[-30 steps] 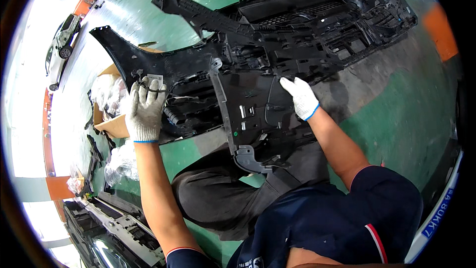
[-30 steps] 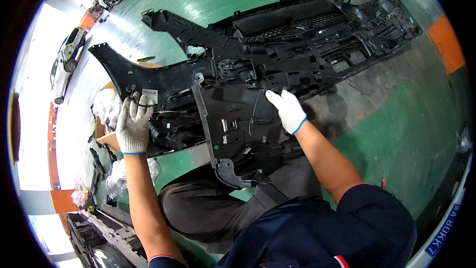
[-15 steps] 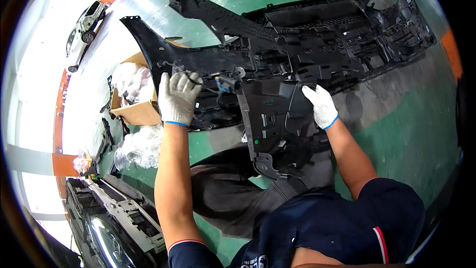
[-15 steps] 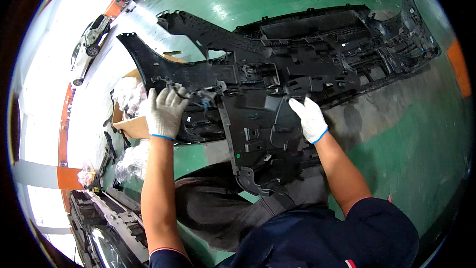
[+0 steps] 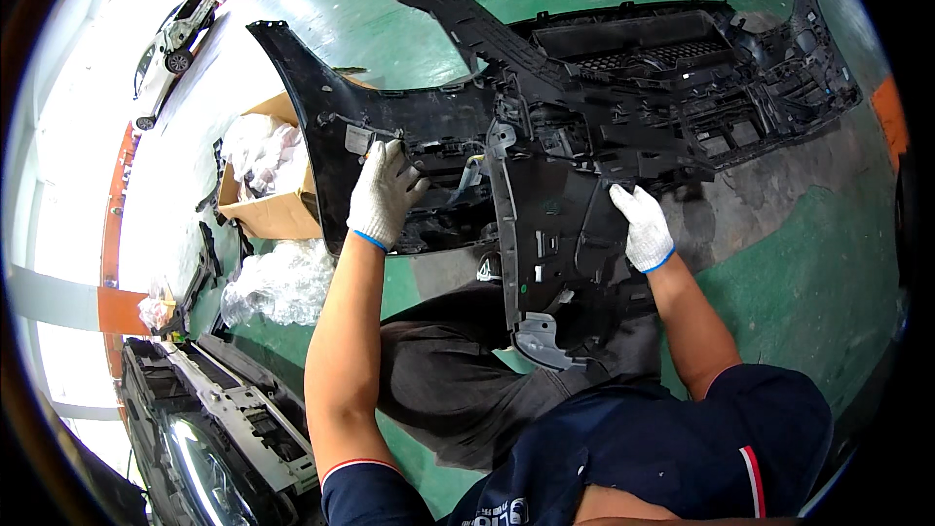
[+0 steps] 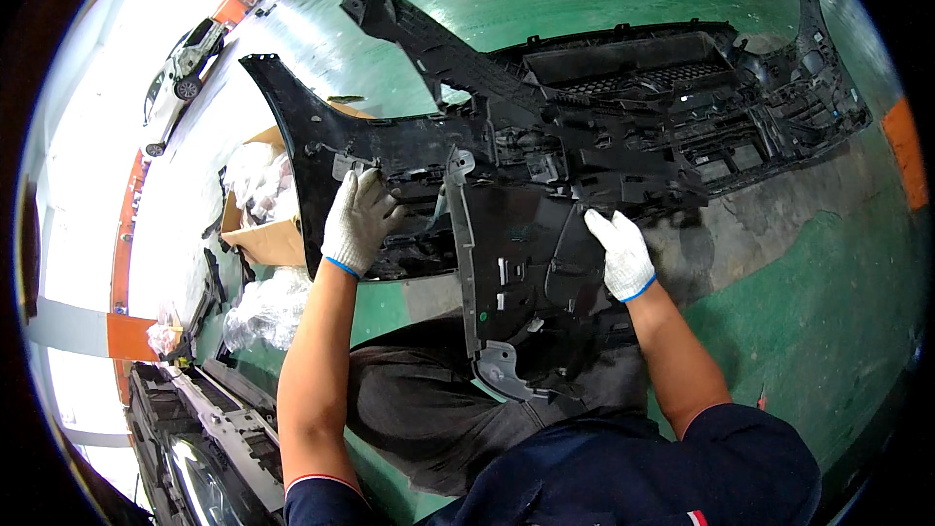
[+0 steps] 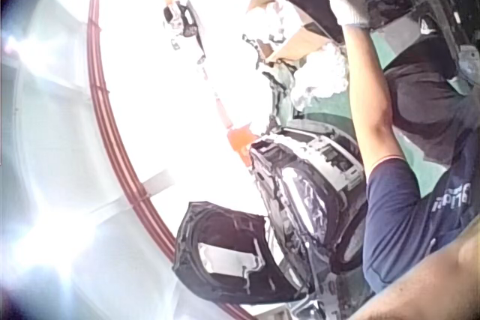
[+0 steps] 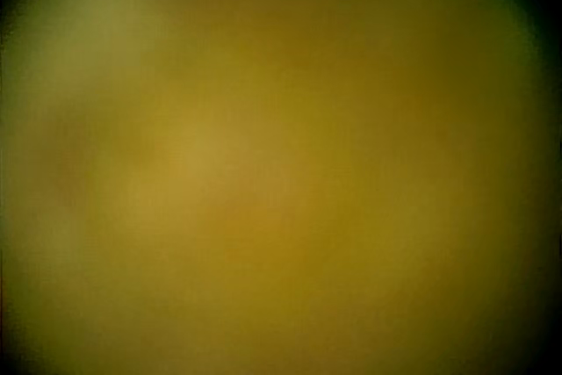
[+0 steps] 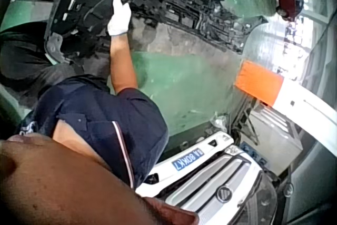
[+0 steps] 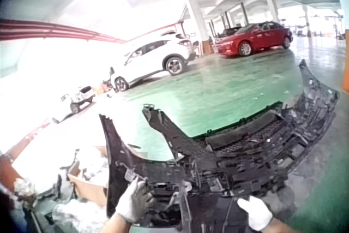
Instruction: The person cleans a car bumper with a cloth, puts on gloves, and then attaches a black plastic bracket to the back of the bumper. They then connect a wiring harness to the bumper assembly.
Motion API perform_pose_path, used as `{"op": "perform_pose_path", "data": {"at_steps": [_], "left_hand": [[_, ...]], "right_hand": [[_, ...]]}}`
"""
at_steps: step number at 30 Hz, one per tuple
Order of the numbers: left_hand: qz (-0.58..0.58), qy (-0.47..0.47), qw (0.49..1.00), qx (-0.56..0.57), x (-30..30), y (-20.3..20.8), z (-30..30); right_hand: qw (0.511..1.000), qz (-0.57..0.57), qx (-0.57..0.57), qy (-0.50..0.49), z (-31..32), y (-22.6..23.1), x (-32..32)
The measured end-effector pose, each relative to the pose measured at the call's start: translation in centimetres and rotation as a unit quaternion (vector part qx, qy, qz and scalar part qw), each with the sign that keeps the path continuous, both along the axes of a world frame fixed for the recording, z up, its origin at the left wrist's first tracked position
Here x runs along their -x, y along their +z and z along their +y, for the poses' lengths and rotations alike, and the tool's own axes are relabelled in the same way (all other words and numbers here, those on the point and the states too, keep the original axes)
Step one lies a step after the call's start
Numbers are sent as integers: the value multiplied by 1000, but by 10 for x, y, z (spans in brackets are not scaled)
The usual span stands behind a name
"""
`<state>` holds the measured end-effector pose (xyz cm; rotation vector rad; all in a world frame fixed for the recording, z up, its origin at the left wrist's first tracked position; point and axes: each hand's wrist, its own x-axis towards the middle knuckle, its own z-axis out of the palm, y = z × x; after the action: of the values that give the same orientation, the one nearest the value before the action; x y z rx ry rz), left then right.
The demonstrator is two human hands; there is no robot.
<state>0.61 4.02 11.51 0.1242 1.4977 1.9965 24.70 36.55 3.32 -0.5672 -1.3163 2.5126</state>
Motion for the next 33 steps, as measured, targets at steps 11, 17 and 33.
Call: {"op": "perform_pose_path", "data": {"at_steps": [11, 17, 33], "left_hand": [[-9, 104, 994, 26, 0, 7, 7], [-29, 22, 992, -125, 39, -27, -34], [-56, 97, 989, -96, 7, 16, -31]], "right_hand": [[995, 38, -14, 96, -48, 21, 24], [991, 41, -30, 125, -75, 14, 52], [993, 27, 89, 66, -26, 27, 19]]}}
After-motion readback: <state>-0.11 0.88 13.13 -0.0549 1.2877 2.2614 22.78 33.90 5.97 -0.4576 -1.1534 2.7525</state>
